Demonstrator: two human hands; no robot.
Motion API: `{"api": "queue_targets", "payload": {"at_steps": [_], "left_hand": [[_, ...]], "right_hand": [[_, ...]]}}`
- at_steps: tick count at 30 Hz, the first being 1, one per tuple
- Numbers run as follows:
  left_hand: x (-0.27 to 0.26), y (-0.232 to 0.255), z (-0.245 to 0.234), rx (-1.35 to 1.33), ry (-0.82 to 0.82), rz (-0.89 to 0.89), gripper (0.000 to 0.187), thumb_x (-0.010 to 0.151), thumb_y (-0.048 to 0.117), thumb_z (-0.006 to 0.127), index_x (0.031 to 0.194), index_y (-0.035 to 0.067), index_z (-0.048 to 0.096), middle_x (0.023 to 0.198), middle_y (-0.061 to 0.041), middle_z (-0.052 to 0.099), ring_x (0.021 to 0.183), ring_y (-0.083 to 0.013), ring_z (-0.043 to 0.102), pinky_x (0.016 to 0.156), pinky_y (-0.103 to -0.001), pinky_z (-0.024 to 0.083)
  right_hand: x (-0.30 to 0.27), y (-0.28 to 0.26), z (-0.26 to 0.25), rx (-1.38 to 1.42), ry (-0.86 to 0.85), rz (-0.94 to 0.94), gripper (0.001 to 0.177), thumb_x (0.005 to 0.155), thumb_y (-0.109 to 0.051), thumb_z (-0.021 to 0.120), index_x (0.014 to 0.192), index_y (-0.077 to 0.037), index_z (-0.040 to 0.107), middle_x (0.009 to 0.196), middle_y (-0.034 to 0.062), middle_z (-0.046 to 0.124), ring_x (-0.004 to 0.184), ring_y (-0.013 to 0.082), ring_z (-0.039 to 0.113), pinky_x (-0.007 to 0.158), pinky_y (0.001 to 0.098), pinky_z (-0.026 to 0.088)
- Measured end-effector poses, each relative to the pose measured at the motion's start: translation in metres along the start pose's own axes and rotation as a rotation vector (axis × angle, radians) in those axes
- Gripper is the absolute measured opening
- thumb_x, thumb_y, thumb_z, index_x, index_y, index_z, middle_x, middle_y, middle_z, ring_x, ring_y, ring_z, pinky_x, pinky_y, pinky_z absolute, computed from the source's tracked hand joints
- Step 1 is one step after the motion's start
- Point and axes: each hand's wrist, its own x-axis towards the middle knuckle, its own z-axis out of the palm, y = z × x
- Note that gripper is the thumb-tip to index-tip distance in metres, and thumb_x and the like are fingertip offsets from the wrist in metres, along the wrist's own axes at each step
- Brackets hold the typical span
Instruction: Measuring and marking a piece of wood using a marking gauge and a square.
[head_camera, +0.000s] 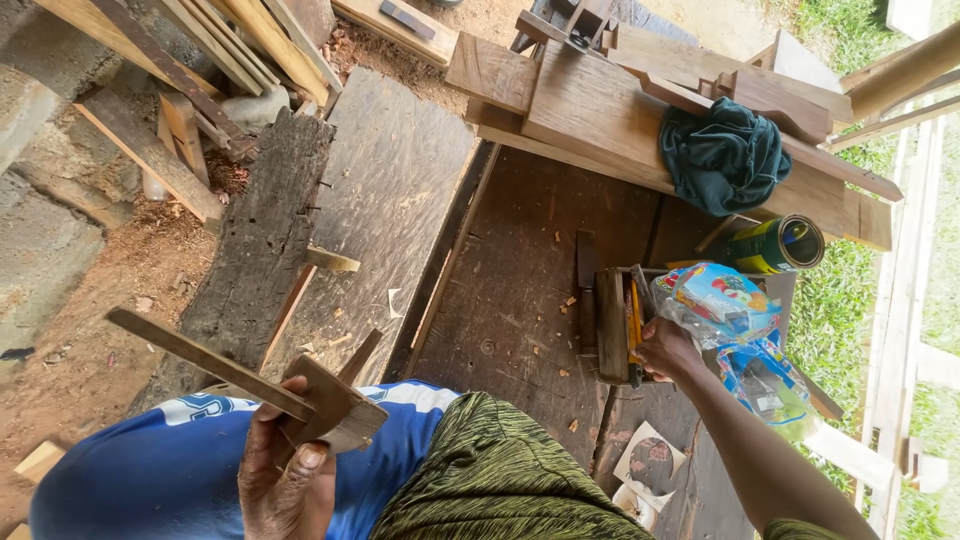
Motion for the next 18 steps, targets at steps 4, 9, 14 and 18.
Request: {"api": "queue_targets", "payload": {"at_steps": [4,9,14,18], "left_hand": [[0.0,-0.009,-0.012,-0.005,-0.039,0.046,0.062,0.083,0.001,0.079,0.14,0.006,0.057,0.156,-0.017,0.05,0.142,-0.0311,0.051,0.113,-0.056,0.043],[0.004,-0.016,-0.02,-0.009,-0.046,0.092,0.061,0.082,-0.002,0.076,0.14,0.005,0.057,0.153,-0.022,0.049,0.14,-0.0352,0.051,0.108,-0.056,0.043],[0.003,-0.016,-0.03,0.091,0.015,0.028,0.062,0.079,-0.003,0.074,0.137,0.006,0.056,0.153,-0.022,0.05,0.137,-0.0364,0.053,0.103,-0.054,0.047],[0.001,-0.015,-0.021,-0.037,-0.045,0.087,0.06,0.081,-0.003,0.077,0.137,0.006,0.056,0.153,-0.022,0.049,0.139,-0.0364,0.051,0.109,-0.056,0.048]], "right_hand": [[0.001,-0.004,0.0,-0.115,0.037,-0.018,0.007,0.095,-0.001,0.062,0.099,-0.001,0.056,0.061,0.0058,0.046,0.045,0.0124,0.032,0.041,0.0323,0.02],[-0.009,-0.019,0.0,-0.142,0.075,0.023,0.009,0.099,-0.005,0.062,0.097,-0.001,0.054,0.058,0.0035,0.039,0.043,0.0129,0.03,0.039,0.0337,0.018],[0.022,0.001,-0.009,-0.378,0.096,-0.041,0.009,0.093,0.002,0.06,0.092,0.0,0.051,0.063,0.0075,0.043,0.046,0.0153,0.039,0.04,0.0329,0.027],[-0.02,-0.049,-0.013,-0.727,0.096,-0.099,0.01,0.092,-0.005,0.061,0.09,0.004,0.064,0.072,0.0164,0.067,0.053,0.0242,0.067,0.047,0.0352,0.051]]}}
